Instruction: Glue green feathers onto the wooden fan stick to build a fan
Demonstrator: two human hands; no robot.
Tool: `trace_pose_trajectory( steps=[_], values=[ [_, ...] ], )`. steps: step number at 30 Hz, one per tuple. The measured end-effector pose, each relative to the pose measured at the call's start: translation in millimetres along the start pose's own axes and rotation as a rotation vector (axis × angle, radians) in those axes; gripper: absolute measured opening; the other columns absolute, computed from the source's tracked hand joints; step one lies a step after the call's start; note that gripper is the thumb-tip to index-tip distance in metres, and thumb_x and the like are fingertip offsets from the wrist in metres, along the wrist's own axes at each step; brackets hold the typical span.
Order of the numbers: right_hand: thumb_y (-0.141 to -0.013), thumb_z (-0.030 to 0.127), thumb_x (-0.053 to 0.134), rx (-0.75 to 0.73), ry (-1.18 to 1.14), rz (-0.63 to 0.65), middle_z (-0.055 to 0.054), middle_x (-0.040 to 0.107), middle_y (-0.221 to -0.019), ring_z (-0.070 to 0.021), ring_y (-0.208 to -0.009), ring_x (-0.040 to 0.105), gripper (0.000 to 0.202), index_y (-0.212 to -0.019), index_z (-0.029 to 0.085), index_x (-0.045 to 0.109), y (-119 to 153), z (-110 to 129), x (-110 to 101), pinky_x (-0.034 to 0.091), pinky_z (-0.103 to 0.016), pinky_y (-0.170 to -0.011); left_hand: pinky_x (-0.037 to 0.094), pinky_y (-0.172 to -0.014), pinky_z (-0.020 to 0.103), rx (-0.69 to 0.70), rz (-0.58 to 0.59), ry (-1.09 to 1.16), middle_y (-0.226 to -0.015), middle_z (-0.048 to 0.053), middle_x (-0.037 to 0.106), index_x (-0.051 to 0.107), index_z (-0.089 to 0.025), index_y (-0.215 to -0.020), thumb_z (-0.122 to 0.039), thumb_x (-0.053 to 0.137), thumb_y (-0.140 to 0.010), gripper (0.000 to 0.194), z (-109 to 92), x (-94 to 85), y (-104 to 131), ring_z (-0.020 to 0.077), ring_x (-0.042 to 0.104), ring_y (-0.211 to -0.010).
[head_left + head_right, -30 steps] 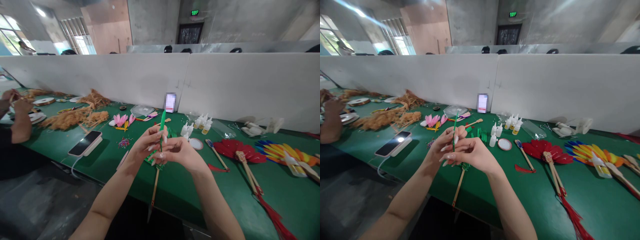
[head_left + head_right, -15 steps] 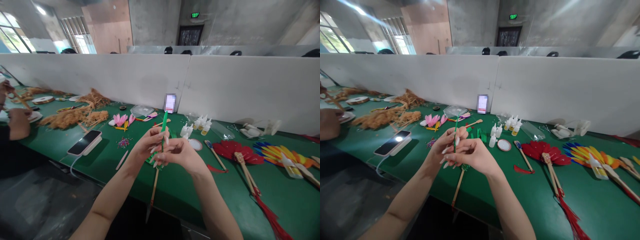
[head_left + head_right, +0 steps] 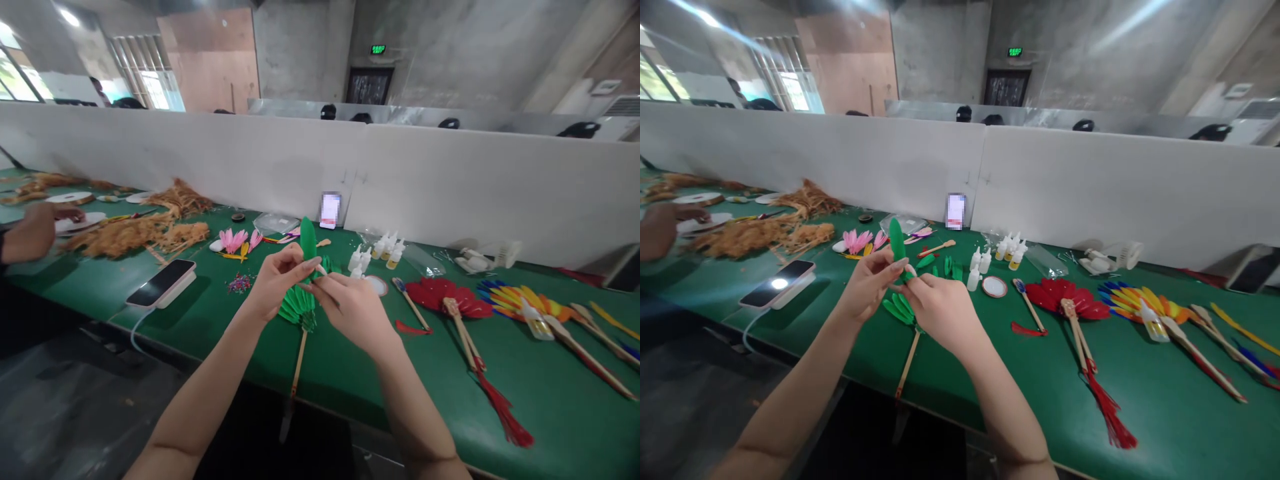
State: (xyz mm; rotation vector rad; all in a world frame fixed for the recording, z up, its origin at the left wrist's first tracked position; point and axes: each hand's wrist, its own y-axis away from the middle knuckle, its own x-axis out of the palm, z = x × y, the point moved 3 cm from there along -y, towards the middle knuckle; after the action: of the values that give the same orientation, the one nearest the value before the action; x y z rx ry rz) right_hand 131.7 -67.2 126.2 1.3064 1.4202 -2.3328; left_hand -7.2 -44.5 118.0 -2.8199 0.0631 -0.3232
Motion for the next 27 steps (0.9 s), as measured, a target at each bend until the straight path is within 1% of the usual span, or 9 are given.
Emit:
trace_pose_trajectory(
  steps=[3, 6, 9, 13, 15, 19, 22, 25, 27],
  values=[
    [-0.097, 0.023, 0.035, -0.12, 0.026, -0.026, -0.002, 0.056, -0.058, -0.0092, -0.047, 0.045, 0.037, -0.07, 0.015, 0.059, 1, 6, -4, 0.024, -0.024, -0.044, 0.039, -0.042, 0.013, -0.028, 0.041, 0.041, -0.064, -0.004, 0.044, 0.056, -0.015, -0.056, -0.034, 0.077, -0.067, 0.031, -3, 2.4, 9, 0.0042, 0.043, -0.054],
    [-0.096, 0.019, 0.033, -0.205, -0.055, -0.069, -0.001, 0.057, -0.062, -0.0105, -0.052, 0.047, 0.03, -0.079, 0.015, 0.057, 2, 12, -7, 0.029, -0.024, -0.046, 0.038, -0.041, 0.013, -0.052, 0.071, 0.132, -0.062, -0.003, 0.044, 0.056, -0.015, -0.055, -0.037, 0.078, -0.066, 0.033, -8, 8.4, 17, 0.0046, 0.042, -0.054],
    [-0.095, 0.016, 0.034, -0.244, -0.18, -0.139, -0.002, 0.06, -0.066, -0.0111, -0.055, 0.049, 0.021, -0.09, 0.016, 0.054, 3, 16, -7, 0.036, -0.023, -0.049, 0.036, -0.043, 0.013, -0.046, 0.077, 0.236, -0.064, -0.003, 0.046, 0.056, -0.015, -0.056, -0.035, 0.079, -0.065, 0.032, -16, 16.8, 25, 0.005, 0.043, -0.057],
    [-0.095, 0.015, 0.033, -0.276, -0.309, -0.261, -0.001, 0.058, -0.066, -0.0114, -0.055, 0.05, 0.018, -0.097, 0.018, 0.051, 7, 20, -9, 0.039, -0.022, -0.049, 0.037, -0.048, 0.015, -0.069, 0.113, 0.356, -0.062, -0.003, 0.043, 0.053, -0.014, -0.056, -0.034, 0.076, -0.069, 0.033, -21, 31.1, 31, 0.0052, 0.04, -0.056],
    [-0.095, 0.015, 0.033, -0.231, -0.331, -0.315, 0.001, 0.054, -0.061, -0.0108, -0.053, 0.049, 0.018, -0.092, 0.019, 0.05, 8, 20, -12, 0.038, -0.022, -0.049, 0.037, -0.049, 0.015, -0.081, 0.105, 0.411, -0.06, -0.004, 0.04, 0.051, -0.014, -0.056, -0.035, 0.076, -0.069, 0.035, -22, 38.1, 33, 0.0048, 0.037, -0.054],
    [-0.094, 0.015, 0.038, -0.076, -0.371, -0.36, 0.005, 0.044, -0.052, -0.0078, -0.043, 0.04, 0.027, -0.068, 0.021, 0.042, 9, 17, -17, 0.031, -0.022, -0.044, 0.037, -0.05, 0.015, -0.11, 0.042, 0.472, -0.056, -0.005, 0.04, 0.051, -0.014, -0.056, -0.035, 0.079, -0.066, 0.036, -19, 48.1, 35, 0.004, 0.037, -0.052],
    [-0.093, 0.014, 0.04, 0.001, -0.538, -0.364, 0.005, 0.044, -0.053, -0.0066, -0.045, 0.043, 0.029, -0.066, 0.02, 0.042, 9, 12, -22, 0.036, -0.021, -0.046, 0.038, -0.049, 0.015, -0.116, 0.0, 0.491, -0.058, -0.005, 0.046, 0.059, -0.015, -0.062, -0.035, 0.079, -0.066, 0.029, -17, 49.8, 33, 0.004, 0.04, -0.052],
    [-0.094, 0.018, 0.043, 0.108, -0.709, -0.28, 0.003, 0.051, -0.058, -0.0065, -0.051, 0.05, 0.027, -0.068, 0.019, 0.051, 9, 7, -27, 0.042, -0.02, -0.052, 0.039, -0.048, 0.016, -0.105, -0.041, 0.491, -0.058, -0.005, 0.049, 0.064, -0.017, -0.067, -0.036, 0.079, -0.066, 0.025, -17, 47.9, 30, 0.0039, 0.04, -0.051],
    [-0.092, 0.022, 0.051, 0.19, -0.831, -0.193, 0.003, 0.058, -0.06, -0.0065, -0.051, 0.055, 0.02, -0.074, 0.019, 0.059, 10, 5, -30, 0.043, -0.019, -0.049, 0.038, -0.047, 0.016, -0.107, -0.063, 0.482, -0.06, -0.004, 0.051, 0.064, -0.017, -0.067, -0.037, 0.08, -0.064, 0.026, -18, 46.7, 29, 0.0041, 0.041, -0.051]
  ],
)
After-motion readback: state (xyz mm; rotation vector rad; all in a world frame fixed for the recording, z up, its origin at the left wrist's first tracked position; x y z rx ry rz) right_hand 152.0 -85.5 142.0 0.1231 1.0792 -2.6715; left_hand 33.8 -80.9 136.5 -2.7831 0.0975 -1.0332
